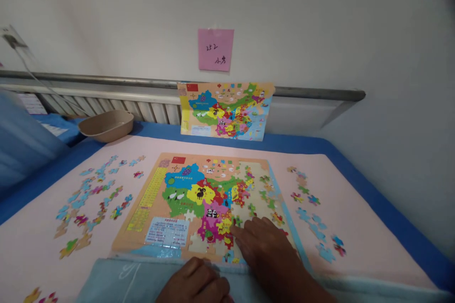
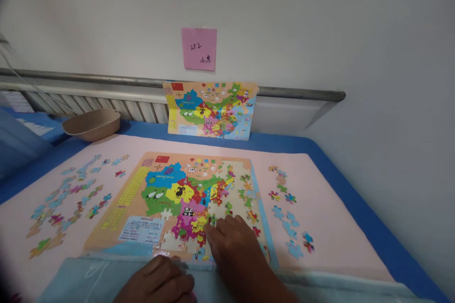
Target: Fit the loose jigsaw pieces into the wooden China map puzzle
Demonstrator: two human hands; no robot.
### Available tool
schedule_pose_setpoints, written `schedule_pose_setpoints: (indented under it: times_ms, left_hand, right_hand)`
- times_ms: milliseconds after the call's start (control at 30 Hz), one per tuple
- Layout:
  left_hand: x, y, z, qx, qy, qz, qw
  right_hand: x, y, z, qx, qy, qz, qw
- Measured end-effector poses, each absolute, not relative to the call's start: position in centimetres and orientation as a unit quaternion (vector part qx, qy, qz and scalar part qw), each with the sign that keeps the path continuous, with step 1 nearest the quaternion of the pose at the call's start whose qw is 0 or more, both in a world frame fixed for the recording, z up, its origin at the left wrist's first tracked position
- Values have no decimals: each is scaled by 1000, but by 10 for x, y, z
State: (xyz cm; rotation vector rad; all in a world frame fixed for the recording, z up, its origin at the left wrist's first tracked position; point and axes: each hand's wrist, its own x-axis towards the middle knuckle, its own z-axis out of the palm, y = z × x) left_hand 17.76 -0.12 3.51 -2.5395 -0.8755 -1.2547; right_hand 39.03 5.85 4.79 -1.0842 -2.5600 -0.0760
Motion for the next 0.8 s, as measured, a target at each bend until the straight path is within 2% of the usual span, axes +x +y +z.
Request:
schedule_pose_setpoints:
  times_ms: [333,533,733,800]
  left_hand:
    - [176,0,30,-841,-307,-434,95]
    - [161,7,44,-858,-322,-390,93]
    - [141,15,68,-865,-387,-316,-50]
    - [138,20,74,-864,-416,-279,-61]
  right_hand:
    - [390,61,45,-367,-907,-29,206]
    - [391,60,43,-375,-906,-24,196]
    - [393,61,43,-385,-898,-14,213]
    - [394,61,45,-388,-895,-4,220]
